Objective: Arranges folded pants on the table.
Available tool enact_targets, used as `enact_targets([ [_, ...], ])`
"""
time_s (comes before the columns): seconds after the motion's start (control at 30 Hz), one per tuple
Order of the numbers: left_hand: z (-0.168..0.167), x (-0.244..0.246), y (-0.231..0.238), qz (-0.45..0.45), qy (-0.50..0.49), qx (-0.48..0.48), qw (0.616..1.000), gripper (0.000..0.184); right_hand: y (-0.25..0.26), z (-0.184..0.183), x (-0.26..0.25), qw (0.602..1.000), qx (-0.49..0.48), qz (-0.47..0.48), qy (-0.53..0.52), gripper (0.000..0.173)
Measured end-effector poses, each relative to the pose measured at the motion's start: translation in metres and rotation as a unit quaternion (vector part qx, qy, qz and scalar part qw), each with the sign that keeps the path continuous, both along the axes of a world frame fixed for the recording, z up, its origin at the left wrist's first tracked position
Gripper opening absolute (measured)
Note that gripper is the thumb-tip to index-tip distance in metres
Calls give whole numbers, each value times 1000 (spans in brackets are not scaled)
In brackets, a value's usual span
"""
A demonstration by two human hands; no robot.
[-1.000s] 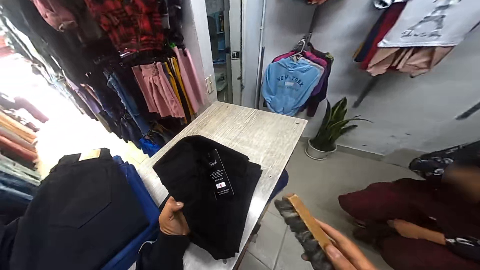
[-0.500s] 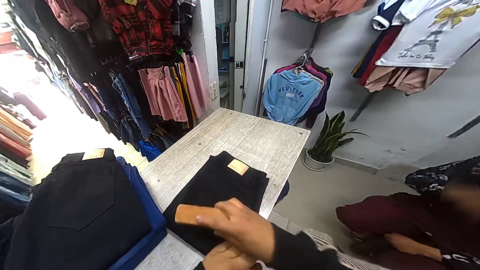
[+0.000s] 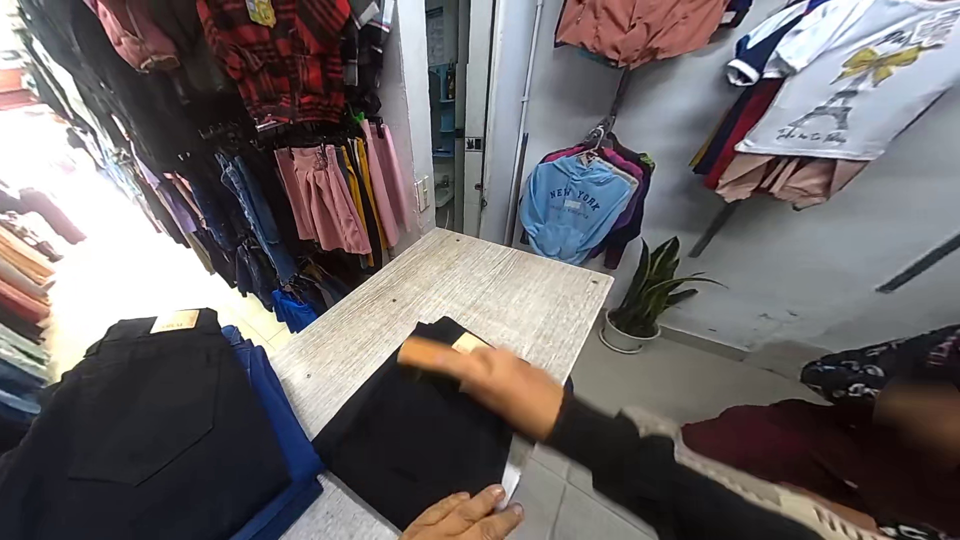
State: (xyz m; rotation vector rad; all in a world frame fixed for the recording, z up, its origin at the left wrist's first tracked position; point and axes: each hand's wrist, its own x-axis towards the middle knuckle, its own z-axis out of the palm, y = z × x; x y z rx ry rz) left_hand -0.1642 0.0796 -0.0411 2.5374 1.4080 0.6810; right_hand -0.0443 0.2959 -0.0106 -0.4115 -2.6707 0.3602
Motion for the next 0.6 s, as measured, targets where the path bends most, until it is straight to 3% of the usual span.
enact_targets([
  [0.13, 7, -2, 2, -14, -34, -44, 998, 30, 102, -11, 19, 975, -40, -213, -52, 47],
  [0.23, 18, -7, 10, 24, -114, -55, 992, 31, 122, -27, 23, 968, -57, -241, -41, 49],
  [0.3, 35, -16, 18, 174, -86, -41, 980, 34, 119, -26, 23, 969, -61, -237, -32, 50],
  [0.43, 36, -49, 50, 444, 22, -41, 895, 62, 98, -18, 50, 965, -36, -235, 109, 53],
  [0.5, 35, -52, 56, 485, 41, -49, 872, 71, 73, -27, 70, 955, -65, -212, 196, 45],
  [0.6, 45, -45, 50, 483, 39, -74, 871, 77, 15, -54, 92, 934, -245, -169, 196, 43],
])
